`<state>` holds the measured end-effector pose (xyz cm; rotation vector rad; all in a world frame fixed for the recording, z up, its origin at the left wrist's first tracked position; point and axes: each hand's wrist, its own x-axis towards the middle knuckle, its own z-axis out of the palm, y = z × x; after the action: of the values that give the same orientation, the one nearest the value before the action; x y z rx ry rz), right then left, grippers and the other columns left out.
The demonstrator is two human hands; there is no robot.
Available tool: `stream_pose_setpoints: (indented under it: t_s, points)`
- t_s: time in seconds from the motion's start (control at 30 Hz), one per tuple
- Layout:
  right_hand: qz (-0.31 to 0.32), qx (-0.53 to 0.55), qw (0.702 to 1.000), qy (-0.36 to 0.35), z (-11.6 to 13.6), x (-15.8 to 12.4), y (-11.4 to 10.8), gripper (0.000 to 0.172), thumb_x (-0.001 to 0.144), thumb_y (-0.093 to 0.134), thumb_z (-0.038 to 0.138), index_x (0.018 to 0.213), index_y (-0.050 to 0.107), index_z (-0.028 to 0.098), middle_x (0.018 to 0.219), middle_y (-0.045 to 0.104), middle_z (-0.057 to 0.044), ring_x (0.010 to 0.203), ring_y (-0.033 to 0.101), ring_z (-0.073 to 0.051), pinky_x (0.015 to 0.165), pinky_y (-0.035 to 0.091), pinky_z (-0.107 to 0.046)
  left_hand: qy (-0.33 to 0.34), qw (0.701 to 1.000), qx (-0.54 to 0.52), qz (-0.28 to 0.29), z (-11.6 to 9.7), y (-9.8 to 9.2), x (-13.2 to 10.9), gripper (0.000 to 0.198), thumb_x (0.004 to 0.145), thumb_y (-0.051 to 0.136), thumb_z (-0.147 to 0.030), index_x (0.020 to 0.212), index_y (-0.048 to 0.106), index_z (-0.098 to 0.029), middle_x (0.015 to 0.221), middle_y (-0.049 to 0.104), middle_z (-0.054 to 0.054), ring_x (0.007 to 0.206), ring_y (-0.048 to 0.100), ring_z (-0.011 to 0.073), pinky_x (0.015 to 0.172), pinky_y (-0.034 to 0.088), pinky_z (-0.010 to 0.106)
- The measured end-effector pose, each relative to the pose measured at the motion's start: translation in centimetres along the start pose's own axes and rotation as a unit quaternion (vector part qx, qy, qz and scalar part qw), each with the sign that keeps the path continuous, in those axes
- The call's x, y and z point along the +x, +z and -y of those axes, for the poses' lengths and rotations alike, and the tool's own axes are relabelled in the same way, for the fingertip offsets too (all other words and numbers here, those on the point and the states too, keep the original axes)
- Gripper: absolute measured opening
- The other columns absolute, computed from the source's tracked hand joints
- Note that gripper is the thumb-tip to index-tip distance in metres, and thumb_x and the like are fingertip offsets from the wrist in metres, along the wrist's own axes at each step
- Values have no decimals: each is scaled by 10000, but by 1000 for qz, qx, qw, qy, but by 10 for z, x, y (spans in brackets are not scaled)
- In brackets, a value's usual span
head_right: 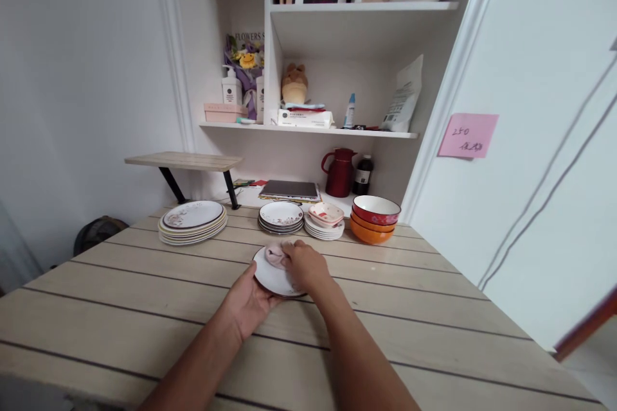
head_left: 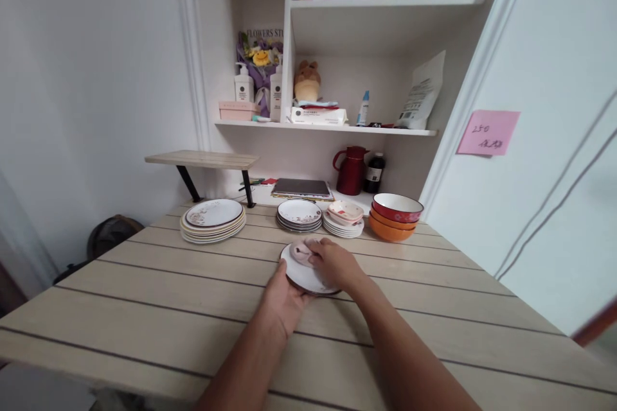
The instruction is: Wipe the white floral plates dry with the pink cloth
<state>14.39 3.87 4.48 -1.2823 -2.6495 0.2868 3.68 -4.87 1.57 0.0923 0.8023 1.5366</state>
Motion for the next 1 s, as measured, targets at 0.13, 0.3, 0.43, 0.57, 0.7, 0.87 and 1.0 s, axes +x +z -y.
stream_pose_setpoints:
  t_s: [0.13,0.3,0.43,0.57,0.7,0.87,1.0]
  points:
    - [1,-11,999,35,-24,-3,-8,340,868,459,302,1180,591,272,1108,612,-90,974,573,-224,718,366,-288,0,1000,-3,-4,1,-1,0,374,899,474,-307,1221,538,-127,1083,688,151,962,663,240,821,528,388]
    - [58,-10,998,-28,-35,-26,-23,309,799,515,286,1082,633,249,1043,652,-80,915,581,-229,701,361,-290,1,1000,15,-20,1,1,-2,349,870,510,-226,1197,549,-108,1020,709,141,904,675,223,793,538,360]
    - [107,40,983,-141,-20,-38,-28,226,799,527,307,979,645,237,991,673,-50,863,579,-203,713,366,-276,-7,999,32,-8,0,1,-4,323,879,485,-225,1156,572,-82,952,717,143,816,681,217,757,542,349]
    - [54,74,982,-165,0,-32,-17,229,829,509,332,996,620,224,1004,654,-50,891,563,-195,725,368,-264,1,1000,15,-5,0,1,-3,296,904,447,-234,1129,586,-102,904,717,104,726,670,172,730,537,310]
    - [5,78,989,-124,6,-20,-2,268,861,479,374,1052,595,227,1038,626,-62,932,559,-199,746,364,-269,5,1000,12,-1,0,2,-1,305,916,437,-269,1137,588,-124,891,715,89,723,669,165,743,534,307]
    - [14,56,997,-47,-7,-14,-2,353,875,461,422,1178,552,264,1120,614,-75,963,572,-211,731,363,-276,-5,1000,6,-3,0,2,-2,322,904,463,-264,1173,568,-122,945,717,105,804,678,184,792,531,329]
    - [34,13,999,7,-23,-17,-9,361,854,481,417,1148,565,225,1119,631,-97,968,575,-242,716,363,-296,-4,1000,10,-16,0,3,-5,356,887,491,-269,1200,547,-111,1031,706,137,851,679,211,788,534,352]
